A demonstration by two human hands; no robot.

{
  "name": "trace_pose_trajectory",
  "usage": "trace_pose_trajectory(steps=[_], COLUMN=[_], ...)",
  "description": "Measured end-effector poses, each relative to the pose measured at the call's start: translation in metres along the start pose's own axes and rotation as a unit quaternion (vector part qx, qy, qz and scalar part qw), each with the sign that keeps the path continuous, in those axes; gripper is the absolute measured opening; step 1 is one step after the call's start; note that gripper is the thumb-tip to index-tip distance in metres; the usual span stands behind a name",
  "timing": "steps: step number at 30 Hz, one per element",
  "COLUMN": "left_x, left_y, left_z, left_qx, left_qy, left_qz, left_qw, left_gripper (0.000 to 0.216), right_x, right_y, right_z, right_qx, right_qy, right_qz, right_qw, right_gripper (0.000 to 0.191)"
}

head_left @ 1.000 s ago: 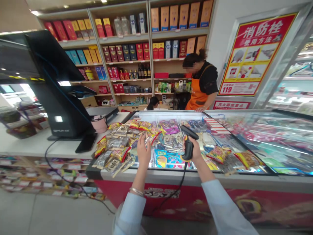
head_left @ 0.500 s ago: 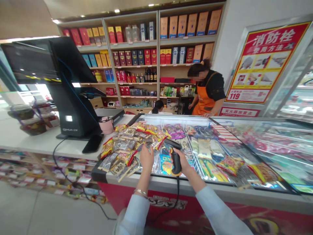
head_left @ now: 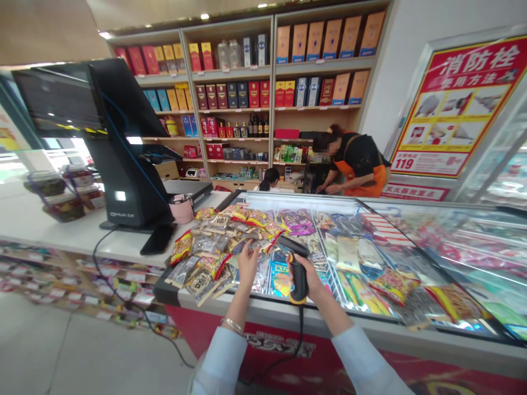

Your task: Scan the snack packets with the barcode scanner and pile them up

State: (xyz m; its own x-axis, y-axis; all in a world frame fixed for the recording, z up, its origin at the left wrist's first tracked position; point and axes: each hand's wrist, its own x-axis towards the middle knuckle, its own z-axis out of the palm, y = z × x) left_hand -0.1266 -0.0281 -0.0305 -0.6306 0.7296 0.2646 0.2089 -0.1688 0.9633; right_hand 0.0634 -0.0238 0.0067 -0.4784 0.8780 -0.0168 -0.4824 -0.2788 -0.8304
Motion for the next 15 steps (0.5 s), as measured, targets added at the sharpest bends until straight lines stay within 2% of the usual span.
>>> trace_pose_trajectory(steps=[10,15], left_x=[-0.016,-0.02], left_y=[0.021,0.029], left_z=[-0.013,-0.018], left_qx=[0.048,0.119], left_qy=[0.014,0.041], left_qz=[0.132,0.276], left_qw=[0.99,0.953], left_gripper=[0.032,0.025], right_x=[0.0,-0.002], right_y=[-0.004,-0.005], right_z=[-0.003,-0.002], right_qx=[0.018,0.035], right_qy=[0.012,0.008], right_qz=[-0.026,-0.034], right_qw=[0.999,0.999], right_gripper=[0.026,0.028])
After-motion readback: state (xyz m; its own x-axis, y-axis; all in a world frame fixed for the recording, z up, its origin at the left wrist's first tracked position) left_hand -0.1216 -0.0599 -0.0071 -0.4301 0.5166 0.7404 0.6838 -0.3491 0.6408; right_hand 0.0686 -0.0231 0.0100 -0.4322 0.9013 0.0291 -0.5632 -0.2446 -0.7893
